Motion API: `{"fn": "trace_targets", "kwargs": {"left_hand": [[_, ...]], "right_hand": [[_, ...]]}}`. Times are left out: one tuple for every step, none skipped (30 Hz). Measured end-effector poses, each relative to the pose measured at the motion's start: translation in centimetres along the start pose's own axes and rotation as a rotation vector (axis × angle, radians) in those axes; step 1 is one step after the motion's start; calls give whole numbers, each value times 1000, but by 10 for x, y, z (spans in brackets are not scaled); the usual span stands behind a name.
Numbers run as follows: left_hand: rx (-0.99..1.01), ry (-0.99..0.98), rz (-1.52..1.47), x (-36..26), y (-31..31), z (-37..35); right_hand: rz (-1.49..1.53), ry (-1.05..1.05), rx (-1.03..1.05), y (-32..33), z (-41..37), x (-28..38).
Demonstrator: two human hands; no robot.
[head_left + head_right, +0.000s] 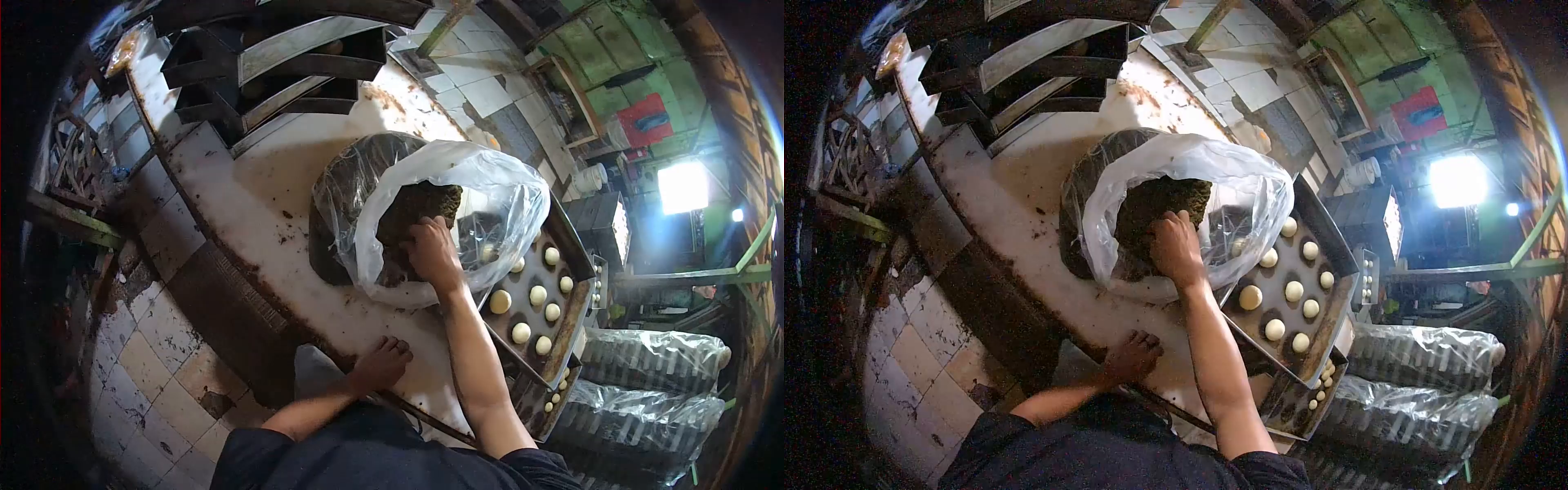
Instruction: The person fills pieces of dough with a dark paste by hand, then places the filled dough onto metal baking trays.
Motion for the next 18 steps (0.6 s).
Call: {"fn": "trace_targets", "kwargs": {"left_hand": [[-19,1,-13,-1,0,0],[-5,10,-14,0,-2,1],[10,16,-14,0,-3,2],[26,18,-14,0,-5,2],[15,7,11,1,-4,2],[1,-4,34,1,-3,2],[-8,-17,53,-1,-3,2],[7,-7,61,-3,1,2],[27,-3,71,-4,8,3],[48,-6,81,-6,11,4],[18,-12,77,-7,11,3],[-15,-20,71,-7,12,2],[-49,-25,62,-7,12,2],[-36,-33,58,-8,11,4],[-22,-34,56,-8,13,4],[-10,-30,56,-8,15,4],[-11,-35,57,-8,16,4],[-11,-41,59,-8,18,5]], "right_hand": [[-38,-7,-4,0,1,0],[-21,2,-7,4,0,2],[-5,8,-12,7,-1,3],[11,12,-18,12,-4,3],[119,13,-74,24,-10,3],[224,17,-129,38,-20,4],[331,17,-182,53,-34,6],[588,-54,-179,77,-53,12],[707,-75,-181,87,-71,6],[825,-100,-191,96,-92,-5],[941,-127,-207,102,-114,-20],[1095,-185,-259,106,-141,-39],[1247,-239,-314,109,-167,-57],[1253,-309,-422,112,-192,-75],[1257,-375,-526,112,-215,-94],[1222,-403,-558,109,-232,-116],[1070,-481,-553,101,-248,-144],[966,-564,-522,97,-255,-158]]}}
Point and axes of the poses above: each hand's wrist, its own z-axis towards the middle knuckle, its own y-axis out of the back of the hand, x = y × z, the point moved 7 cm from there along z, towards the middle knuckle, and after that the axes turned 10 degrees about x, right-handed, at the moved point
